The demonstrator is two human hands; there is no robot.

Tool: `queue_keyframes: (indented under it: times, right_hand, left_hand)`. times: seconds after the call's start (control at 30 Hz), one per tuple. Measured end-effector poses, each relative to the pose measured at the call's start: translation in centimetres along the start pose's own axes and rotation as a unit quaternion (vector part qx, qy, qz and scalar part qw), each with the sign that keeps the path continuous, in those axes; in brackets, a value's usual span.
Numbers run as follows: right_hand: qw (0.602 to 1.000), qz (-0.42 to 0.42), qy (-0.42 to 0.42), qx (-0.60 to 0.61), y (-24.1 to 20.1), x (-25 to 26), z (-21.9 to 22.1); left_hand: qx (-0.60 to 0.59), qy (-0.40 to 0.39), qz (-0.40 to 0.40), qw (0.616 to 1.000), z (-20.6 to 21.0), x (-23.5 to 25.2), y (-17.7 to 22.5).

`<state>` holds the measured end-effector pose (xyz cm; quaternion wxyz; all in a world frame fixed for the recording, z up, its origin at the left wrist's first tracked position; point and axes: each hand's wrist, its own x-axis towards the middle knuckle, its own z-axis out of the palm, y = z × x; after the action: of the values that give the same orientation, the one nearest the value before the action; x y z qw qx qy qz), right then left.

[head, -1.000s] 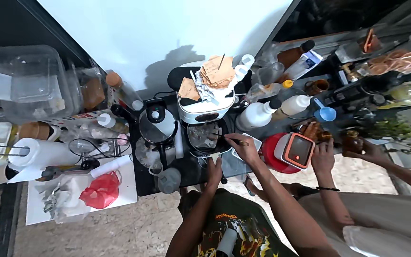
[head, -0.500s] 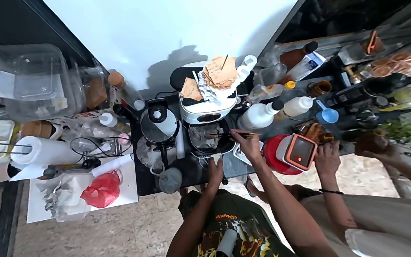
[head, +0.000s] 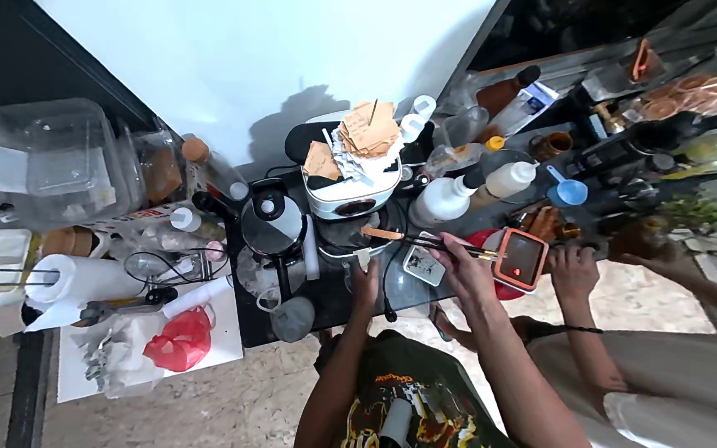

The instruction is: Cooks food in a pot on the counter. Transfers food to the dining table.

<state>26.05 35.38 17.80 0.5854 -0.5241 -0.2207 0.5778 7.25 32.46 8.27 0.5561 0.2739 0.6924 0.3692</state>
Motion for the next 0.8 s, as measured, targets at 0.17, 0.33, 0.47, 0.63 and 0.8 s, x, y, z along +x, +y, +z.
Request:
queue_keyframes:
  times: [0.17,0.33,0.47,0.63,0.8]
  right_hand:
    - [0.998,0.013,0.045,0.051,-1.8,-2.5,-2.1]
    - [0.996,0.012,0.053,0.073,-2.6,-5.3,-4.7]
    - [0.99,0.012,0.085,0.114,-3.1,-8.6,-6.7]
    - [0.978,-0.026,0.129,0.162,-2.8,-14.7,-9.8]
    - [0.929,-0.07,0.264,0.25,-1.6,-23.7,-11.3]
  left_hand:
    - [-0.02,0.031,0.031,0.999,1.3,4.1,1.5]
    - [-0.013,0.046,0.047,0.998,1.9,6.7,3.8]
    - [-0.02,0.061,0.07,0.996,1.9,7.5,3.8]
    - [-0.004,0.05,0.12,0.992,2.2,7.8,2.6]
    - [0.047,0.122,0.168,0.977,2.7,2.9,1.9]
